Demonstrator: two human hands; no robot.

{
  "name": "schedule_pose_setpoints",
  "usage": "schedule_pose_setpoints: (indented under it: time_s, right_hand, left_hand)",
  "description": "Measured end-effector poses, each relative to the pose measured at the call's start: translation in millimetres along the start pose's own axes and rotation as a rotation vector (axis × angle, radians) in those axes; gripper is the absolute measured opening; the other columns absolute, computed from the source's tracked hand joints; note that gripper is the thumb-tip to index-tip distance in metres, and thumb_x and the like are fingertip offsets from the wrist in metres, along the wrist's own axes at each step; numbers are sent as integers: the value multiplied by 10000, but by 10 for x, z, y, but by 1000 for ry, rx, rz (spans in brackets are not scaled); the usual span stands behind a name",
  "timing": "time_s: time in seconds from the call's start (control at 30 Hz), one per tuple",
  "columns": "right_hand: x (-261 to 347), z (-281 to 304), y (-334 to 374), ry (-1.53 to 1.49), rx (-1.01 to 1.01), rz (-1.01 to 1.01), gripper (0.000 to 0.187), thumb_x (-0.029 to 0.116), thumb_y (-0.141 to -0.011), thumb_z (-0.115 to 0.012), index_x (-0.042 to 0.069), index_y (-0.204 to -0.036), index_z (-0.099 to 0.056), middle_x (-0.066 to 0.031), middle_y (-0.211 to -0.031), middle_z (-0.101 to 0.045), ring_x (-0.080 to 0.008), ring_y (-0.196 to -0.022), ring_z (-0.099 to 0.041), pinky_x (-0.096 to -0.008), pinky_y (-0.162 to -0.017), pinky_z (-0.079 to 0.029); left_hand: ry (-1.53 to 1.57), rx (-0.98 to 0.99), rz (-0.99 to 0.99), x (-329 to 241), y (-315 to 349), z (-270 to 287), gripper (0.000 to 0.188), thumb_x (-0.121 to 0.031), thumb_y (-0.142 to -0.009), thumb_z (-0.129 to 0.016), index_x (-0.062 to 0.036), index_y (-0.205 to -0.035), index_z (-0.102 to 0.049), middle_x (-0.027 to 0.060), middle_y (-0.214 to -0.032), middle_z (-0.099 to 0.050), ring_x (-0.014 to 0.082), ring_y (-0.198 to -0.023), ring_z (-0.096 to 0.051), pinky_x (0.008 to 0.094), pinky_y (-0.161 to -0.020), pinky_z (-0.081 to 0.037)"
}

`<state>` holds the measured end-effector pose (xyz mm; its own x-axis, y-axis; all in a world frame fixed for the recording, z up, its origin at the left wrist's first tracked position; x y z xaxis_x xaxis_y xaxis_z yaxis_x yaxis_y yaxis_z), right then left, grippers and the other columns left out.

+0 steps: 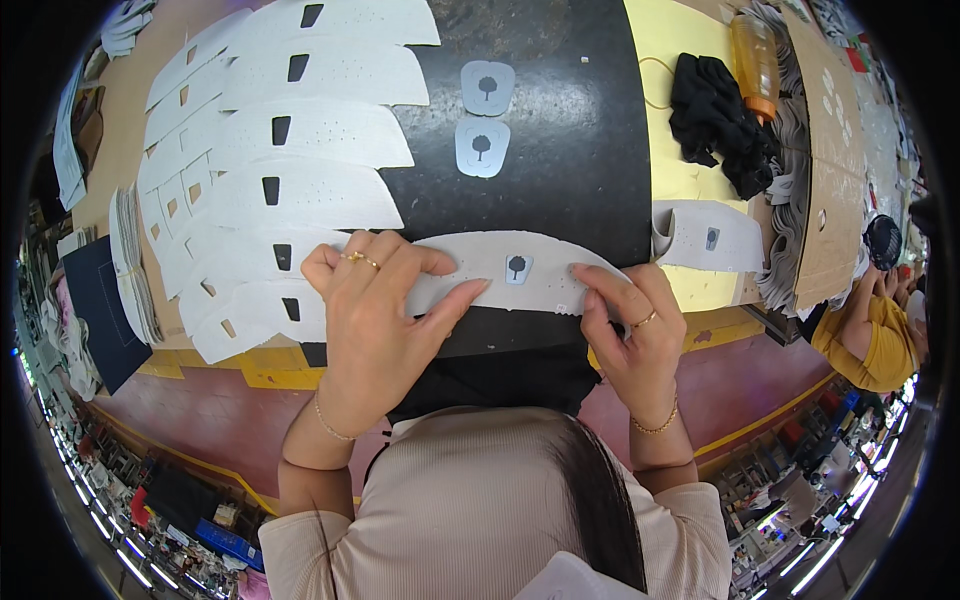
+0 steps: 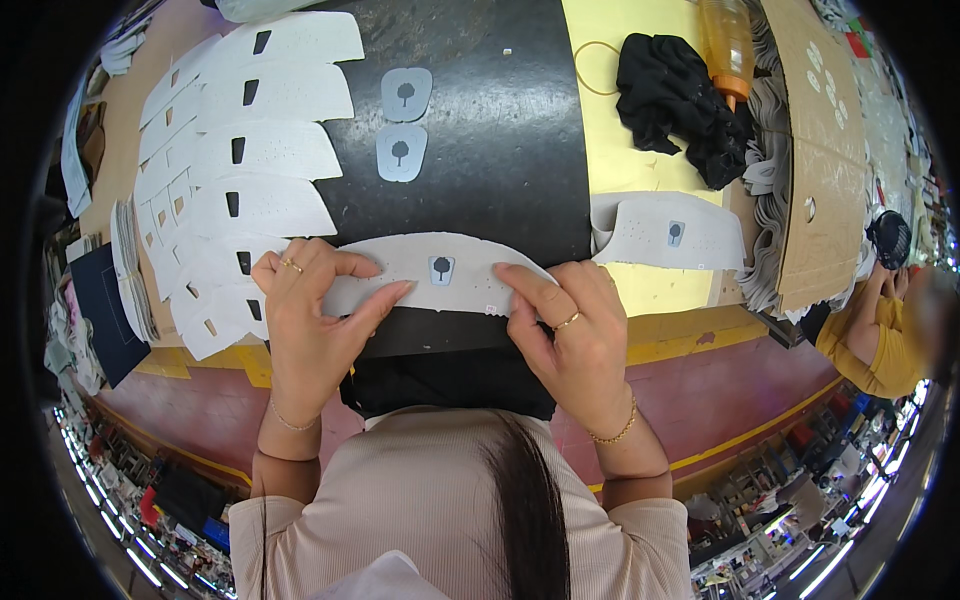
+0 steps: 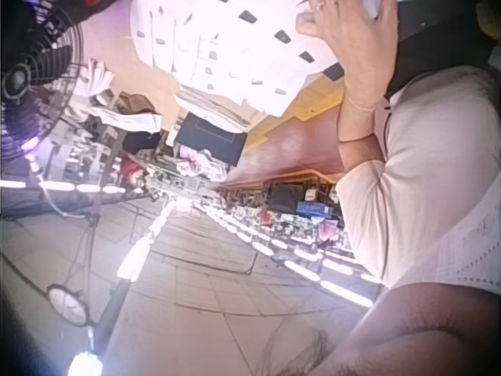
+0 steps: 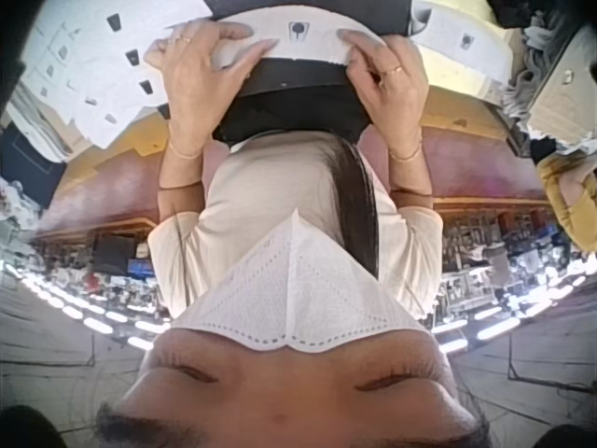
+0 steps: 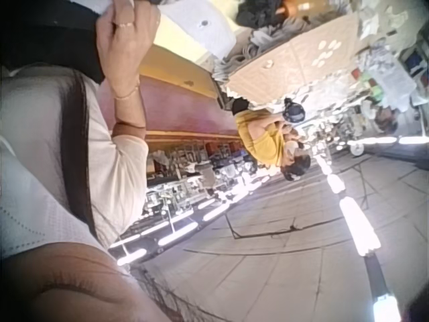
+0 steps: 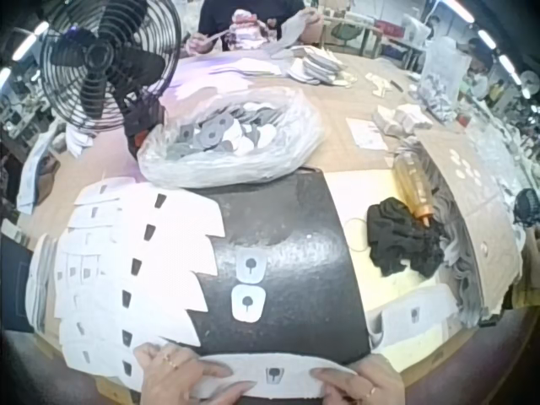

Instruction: The person applies glue from a squeeze bottle onto white fabric pieces and presses them onto a black work surface. They repeatedly pick up fabric pieces, apply glue, and smooth them down, building a layered assembly.

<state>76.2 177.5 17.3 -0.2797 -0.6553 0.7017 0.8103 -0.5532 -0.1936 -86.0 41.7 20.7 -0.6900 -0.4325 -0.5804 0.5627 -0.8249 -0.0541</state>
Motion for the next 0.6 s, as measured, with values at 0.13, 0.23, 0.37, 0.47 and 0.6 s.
schedule_pose_setpoints:
  time_s: [0.13,0.23,0.37,0.47,0.6]
  right_hand:
    - [-3,-4,6,2,-1,1,361,-77,-745,-715,68,-1076,-723,-63,-738,-520,-240,-673,-522,-352,-621,-426]
    - [-1,-8,6,9,6,-6,362,-76,-746,-714,69,-1077,-723,-62,-738,-517,-240,-671,-520,-352,-620,-425]
    - [-5,-8,6,11,6,-9,362,-76,-745,-713,70,-1076,-722,-60,-734,-510,-238,-668,-517,-351,-620,-424]
    - [-17,-11,10,11,6,-10,363,-77,-743,-712,70,-1075,-720,-58,-731,-506,-237,-667,-516,-351,-619,-424]
    - [-3,-11,0,13,2,-5,365,-78,-740,-712,70,-1074,-719,-58,-730,-505,-239,-666,-516,-353,-618,-425]
  left_hand:
    - [3,-4,-4,4,2,-7,277,-260,-734,-883,-110,-854,-683,8,-791,-565,194,-792,-490,407,-833,-246]
    - [-7,-4,-5,3,2,-7,275,-261,-736,-881,-109,-852,-683,7,-792,-567,194,-792,-490,408,-833,-246]
    - [-16,-15,-21,-6,-2,-5,270,-261,-739,-879,-110,-847,-682,7,-792,-568,194,-795,-492,405,-832,-247]
    - [-19,-20,-23,-11,-6,-4,268,-260,-739,-878,-110,-843,-681,8,-791,-568,196,-794,-492,403,-831,-249]
    - [-19,-18,-23,-5,-2,-8,268,-259,-738,-877,-109,-843,-681,10,-790,-566,198,-794,-492,402,-830,-249]
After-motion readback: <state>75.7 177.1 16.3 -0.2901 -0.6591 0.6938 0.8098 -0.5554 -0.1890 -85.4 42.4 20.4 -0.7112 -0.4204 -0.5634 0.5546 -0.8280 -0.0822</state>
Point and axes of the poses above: each hand's wrist, its own y-axis away from the middle knuckle, its own z-axis out of the back of the hand, x = y × z, the point moved 7 cm from there along -y, towards the middle knuckle
